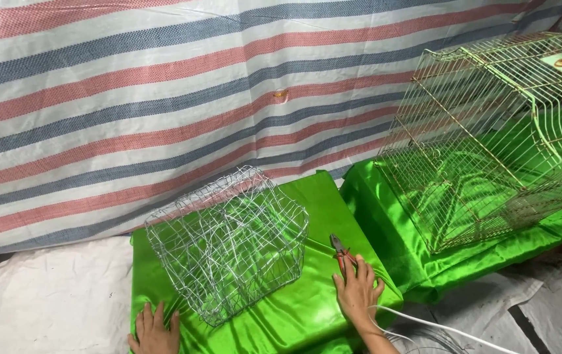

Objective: Trimming excess wire from a wire mesh cage using wire cutters

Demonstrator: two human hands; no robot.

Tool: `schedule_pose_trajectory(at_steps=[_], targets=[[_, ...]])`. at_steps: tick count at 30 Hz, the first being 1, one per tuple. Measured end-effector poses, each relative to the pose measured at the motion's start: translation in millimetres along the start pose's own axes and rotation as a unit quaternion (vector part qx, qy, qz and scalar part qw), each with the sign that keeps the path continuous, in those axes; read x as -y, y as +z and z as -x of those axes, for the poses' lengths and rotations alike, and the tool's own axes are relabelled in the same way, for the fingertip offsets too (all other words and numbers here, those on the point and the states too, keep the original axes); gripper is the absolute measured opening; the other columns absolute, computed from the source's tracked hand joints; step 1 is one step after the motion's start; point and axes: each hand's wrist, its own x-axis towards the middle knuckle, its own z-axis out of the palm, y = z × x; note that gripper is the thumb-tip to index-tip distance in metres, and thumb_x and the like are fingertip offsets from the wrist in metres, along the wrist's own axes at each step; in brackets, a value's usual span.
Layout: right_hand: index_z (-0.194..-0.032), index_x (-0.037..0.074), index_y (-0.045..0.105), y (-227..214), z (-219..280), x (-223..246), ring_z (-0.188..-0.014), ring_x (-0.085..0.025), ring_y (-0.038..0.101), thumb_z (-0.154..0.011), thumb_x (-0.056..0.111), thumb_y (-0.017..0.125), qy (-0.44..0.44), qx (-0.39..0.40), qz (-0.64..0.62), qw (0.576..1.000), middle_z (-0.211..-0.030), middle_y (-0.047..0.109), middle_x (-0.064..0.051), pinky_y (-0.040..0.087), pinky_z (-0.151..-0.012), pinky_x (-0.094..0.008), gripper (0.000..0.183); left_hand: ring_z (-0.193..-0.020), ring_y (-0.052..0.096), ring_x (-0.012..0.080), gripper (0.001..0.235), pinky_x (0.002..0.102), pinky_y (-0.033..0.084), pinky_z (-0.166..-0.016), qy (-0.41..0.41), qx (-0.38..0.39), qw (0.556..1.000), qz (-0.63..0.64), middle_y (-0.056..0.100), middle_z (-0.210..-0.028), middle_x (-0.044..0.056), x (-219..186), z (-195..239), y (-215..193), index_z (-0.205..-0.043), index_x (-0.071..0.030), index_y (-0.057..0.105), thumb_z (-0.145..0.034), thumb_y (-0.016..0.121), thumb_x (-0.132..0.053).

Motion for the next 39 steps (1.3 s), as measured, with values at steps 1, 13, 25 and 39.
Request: schedule_pose_trajectory(at_steps=[1,13,25,39], targets=[[-0.149,0.039,0.041,1,0,-1,-0.145,-0.028,0.032,-0.09,0.057,0.056,-0.001,0.004,0.0,1.0,-0.16,0.032,-0.001,0.026,-0.113,-0.061,0.063,-0.154,0.022,0.0221,0.066,0.059,0.015,-0.12,-0.003,0.004,1.0,0.004,0.023,-0.168,-0.003,1,0,3,-0.148,-0.038,0.039,-0.09,0.034,-0.069],[-0.151,0.037,0.038,-10,2,2,-0.146,-0.029,0.028,-0.092,0.057,0.055,-0.004,0.027,-0.001,1.0,-0.163,0.028,-0.005,0.024,-0.113,-0.064,0.064,-0.154,0.022,0.0227,0.069,0.061,0.015,-0.119,-0.01,0.003,1.0,0.012,0.024,-0.169,-0.002,6,-7,14,-0.148,-0.037,0.041,-0.089,0.034,-0.072],[-0.15,0.035,0.04,-29,4,8,-0.145,-0.029,0.031,-0.093,0.052,0.058,-0.007,0.031,-0.031,0.999,-0.16,0.03,-0.005,0.025,-0.113,-0.065,0.062,-0.154,0.025,0.0265,0.07,0.062,0.018,-0.12,0.018,-0.052,0.998,0.0,0.027,-0.168,0.001,12,-12,28,-0.148,-0.038,0.041,-0.088,0.033,-0.073],[-0.152,0.037,0.034,-21,-2,2,-0.146,-0.03,0.028,-0.094,0.057,0.051,-0.006,0.054,-0.012,0.998,-0.162,0.026,-0.005,0.022,-0.113,-0.069,0.064,-0.148,0.042,0.0366,0.067,0.049,0.036,-0.121,0.076,-0.129,0.989,0.0,0.044,-0.161,0.013,15,-15,36,-0.141,-0.025,0.057,-0.086,0.049,-0.063]])
